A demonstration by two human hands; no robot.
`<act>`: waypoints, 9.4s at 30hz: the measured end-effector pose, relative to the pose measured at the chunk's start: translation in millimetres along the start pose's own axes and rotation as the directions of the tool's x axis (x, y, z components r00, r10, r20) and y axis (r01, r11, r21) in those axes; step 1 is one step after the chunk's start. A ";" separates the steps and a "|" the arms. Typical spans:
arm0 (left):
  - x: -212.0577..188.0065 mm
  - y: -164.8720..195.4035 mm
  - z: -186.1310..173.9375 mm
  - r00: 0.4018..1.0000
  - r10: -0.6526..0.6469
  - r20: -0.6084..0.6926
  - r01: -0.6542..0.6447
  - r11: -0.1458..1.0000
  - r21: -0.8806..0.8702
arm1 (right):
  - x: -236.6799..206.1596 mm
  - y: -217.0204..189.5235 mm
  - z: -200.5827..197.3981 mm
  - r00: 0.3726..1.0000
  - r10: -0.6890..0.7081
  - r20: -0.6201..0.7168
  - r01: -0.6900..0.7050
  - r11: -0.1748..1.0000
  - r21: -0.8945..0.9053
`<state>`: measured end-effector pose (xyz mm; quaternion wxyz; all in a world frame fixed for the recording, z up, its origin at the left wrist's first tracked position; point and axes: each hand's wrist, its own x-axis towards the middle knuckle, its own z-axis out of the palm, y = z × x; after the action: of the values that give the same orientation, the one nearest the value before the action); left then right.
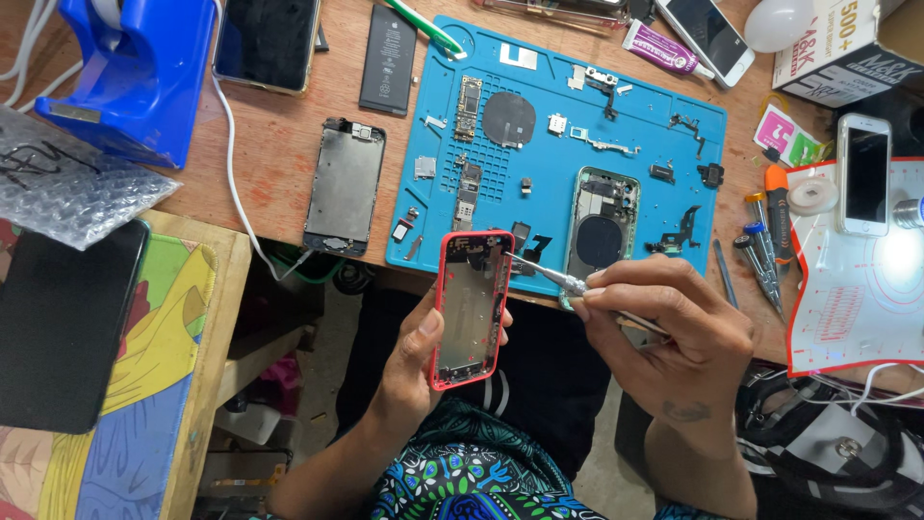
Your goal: The person disassembles a red smartphone using tweezers and a screwdriver, removing internal components and placing them on a blue mat. They then work on a second black smartphone, using a screwdriver to remove screws and detach parts. The workspace contains multiple disassembled phones, tools, and spare parts.
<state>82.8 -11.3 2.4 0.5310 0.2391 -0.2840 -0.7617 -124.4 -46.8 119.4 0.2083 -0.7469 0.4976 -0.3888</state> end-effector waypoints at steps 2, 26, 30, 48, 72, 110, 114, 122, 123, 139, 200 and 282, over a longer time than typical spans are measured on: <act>-0.8 2.4 0.4 1.000 -0.018 0.008 0.018 0.999 -0.035 | -0.4 -2.2 3.1 1.000 0.001 0.000 -0.001 1.000 0.004; 6.1 10.1 13.2 0.997 -0.071 0.018 0.071 0.997 0.027 | -68.2 50.5 -2.8 0.945 0.244 -0.218 -0.115 0.871 0.478; 9.3 10.7 19.8 0.997 -0.075 0.000 0.074 0.996 0.048 | -80.1 56.9 -1.4 0.947 0.247 -0.205 -0.105 0.842 0.529; 17.9 28.4 50.4 0.998 0.013 -0.069 0.017 0.909 0.417 | -99.8 74.1 9.2 0.901 0.414 -0.130 -0.081 0.455 0.887; 58.4 50.8 58.9 0.972 0.179 -0.155 -0.079 0.862 0.501 | -97.8 102.9 -95.6 0.733 0.558 -0.390 -0.286 0.772 0.567; 71.3 104.7 49.5 0.868 0.355 -0.347 -0.023 0.726 0.687 | -58.3 94.9 -74.9 0.772 0.518 -0.367 -0.524 0.847 0.093; 62.0 121.3 33.4 0.797 0.463 -0.387 -0.048 0.688 0.724 | -60.8 96.5 -73.2 0.768 0.514 -0.382 -0.506 0.853 0.131; 47.6 161.1 11.4 0.710 0.605 -0.361 0.144 0.376 0.915 | -61.2 92.4 -67.8 0.771 0.501 -0.393 -0.492 0.860 0.131; 48.3 164.4 8.2 0.716 0.616 -0.329 0.178 0.294 0.939 | -62.1 92.1 -66.8 0.772 0.500 -0.392 -0.487 0.862 0.140; 74.3 166.4 -11.1 0.753 0.542 -0.373 0.315 0.201 0.928 | -64.8 109.2 -69.6 0.772 0.496 -0.399 -0.480 0.865 0.147; 65.3 -4.1 67.3 0.419 0.908 -0.024 -0.316 0.171 0.933 | -77.4 126.2 -69.0 0.836 0.335 -0.435 -0.360 0.933 0.027; 80.4 -22.9 85.6 0.401 0.916 -0.018 -0.265 0.135 0.955 | -60.8 86.0 -78.4 0.895 0.082 -0.439 -0.222 0.934 -0.279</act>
<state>-15.5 -65.7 43.7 0.6678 0.5513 -0.4958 -0.0653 -248.5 -21.8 84.6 0.0018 -0.6278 0.6448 -0.4361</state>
